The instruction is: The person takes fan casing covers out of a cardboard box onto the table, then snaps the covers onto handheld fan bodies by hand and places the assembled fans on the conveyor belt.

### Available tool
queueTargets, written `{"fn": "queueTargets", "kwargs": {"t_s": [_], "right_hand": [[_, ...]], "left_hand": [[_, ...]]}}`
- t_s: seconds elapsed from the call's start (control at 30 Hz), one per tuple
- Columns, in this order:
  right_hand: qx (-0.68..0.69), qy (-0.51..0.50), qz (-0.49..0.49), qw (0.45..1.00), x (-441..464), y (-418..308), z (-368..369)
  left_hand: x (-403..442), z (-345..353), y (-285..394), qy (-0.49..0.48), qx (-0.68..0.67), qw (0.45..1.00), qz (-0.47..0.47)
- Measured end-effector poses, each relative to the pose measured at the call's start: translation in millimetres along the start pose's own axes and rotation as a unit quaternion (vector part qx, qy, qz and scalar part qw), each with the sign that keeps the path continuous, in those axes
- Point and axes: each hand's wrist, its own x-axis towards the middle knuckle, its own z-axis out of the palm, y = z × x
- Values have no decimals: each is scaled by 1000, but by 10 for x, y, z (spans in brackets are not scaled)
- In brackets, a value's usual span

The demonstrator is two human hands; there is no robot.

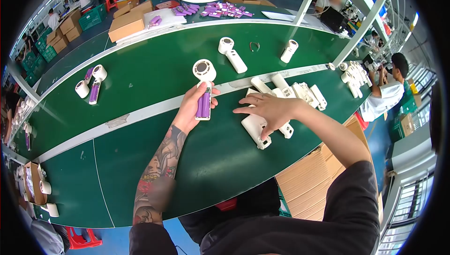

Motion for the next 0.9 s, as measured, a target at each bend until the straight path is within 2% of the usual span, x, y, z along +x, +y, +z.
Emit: {"fn": "queueTargets", "kwargs": {"t_s": [0.2,0.37,0.53,0.67,0.73,0.77,0.83,0.87,0.9], "right_hand": [[4,-34,-62,998,-117,-22,-71],[-88,-21,-99,991,-92,-168,143],[-98,78,-136,983,-56,-248,85],[105,179,16,978,-33,-460,-47],[131,289,61,946,152,-488,-54],[132,290,59,946,258,-540,-86],[305,343,213,863,481,-657,-156],[307,344,209,862,588,-681,-145],[350,368,212,835,707,-683,-86]], "left_hand": [[43,-89,-28,19,-31,999,27],[24,-82,-40,55,-15,998,27],[45,-59,-15,53,-26,997,46],[38,-70,38,28,-119,992,44],[46,-81,39,35,-130,989,54],[48,-90,44,40,-138,988,60],[48,-110,57,49,-151,985,72],[39,-115,74,51,-148,985,73],[27,-121,83,53,-142,985,76]]}}
